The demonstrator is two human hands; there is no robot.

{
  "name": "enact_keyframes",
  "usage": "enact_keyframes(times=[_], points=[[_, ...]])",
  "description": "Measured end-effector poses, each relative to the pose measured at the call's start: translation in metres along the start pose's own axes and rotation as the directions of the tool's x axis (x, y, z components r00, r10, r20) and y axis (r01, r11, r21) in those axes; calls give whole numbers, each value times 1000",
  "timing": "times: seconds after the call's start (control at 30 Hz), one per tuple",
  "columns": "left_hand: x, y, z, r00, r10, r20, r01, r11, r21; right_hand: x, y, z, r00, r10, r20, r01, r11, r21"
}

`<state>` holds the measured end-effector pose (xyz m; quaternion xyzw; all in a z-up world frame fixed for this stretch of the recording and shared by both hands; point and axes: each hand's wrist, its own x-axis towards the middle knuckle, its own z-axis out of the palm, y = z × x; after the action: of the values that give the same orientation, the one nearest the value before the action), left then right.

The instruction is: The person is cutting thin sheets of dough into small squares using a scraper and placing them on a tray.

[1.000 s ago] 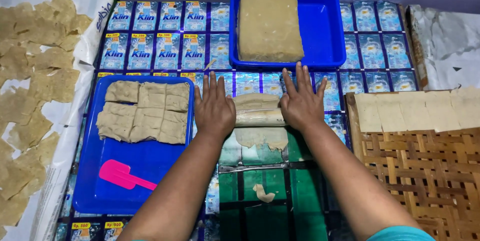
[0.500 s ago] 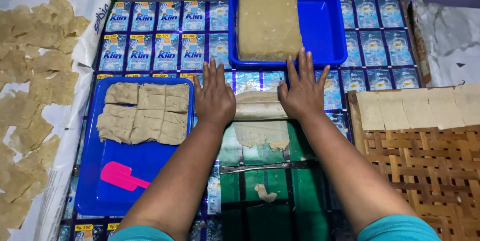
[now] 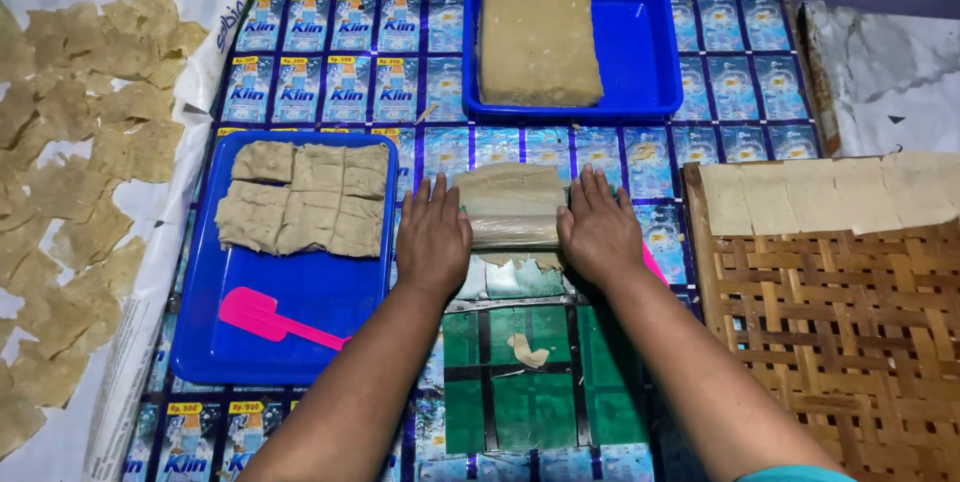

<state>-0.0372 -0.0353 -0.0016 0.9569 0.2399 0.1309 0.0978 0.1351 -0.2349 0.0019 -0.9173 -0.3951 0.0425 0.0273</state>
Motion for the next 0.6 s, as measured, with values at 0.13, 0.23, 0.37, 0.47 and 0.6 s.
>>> enact_keyframes(times=[0.13,0.23,0.37,0.47,0.6], points=[[-22,6,-11,1000,7,-4,-7,1000,3,-22,-2,3,997,-28,-70,27,1000,-10],[-37,8,-12,1000,12,-10,-12,1000,8,-37,-6,-1,985,-85,-149,84,996,-16],[-48,8,-4,996,32,-85,-31,999,11,-46,-11,0,983,-70,-173,68,998,-12],[-36,8,-2,994,17,-109,-16,1000,17,-34,-11,-2,989,-37,-140,36,999,-5],[-5,5,8,991,-15,-132,16,1000,8,-4,-11,-5,997,51,-61,-49,998,33]])
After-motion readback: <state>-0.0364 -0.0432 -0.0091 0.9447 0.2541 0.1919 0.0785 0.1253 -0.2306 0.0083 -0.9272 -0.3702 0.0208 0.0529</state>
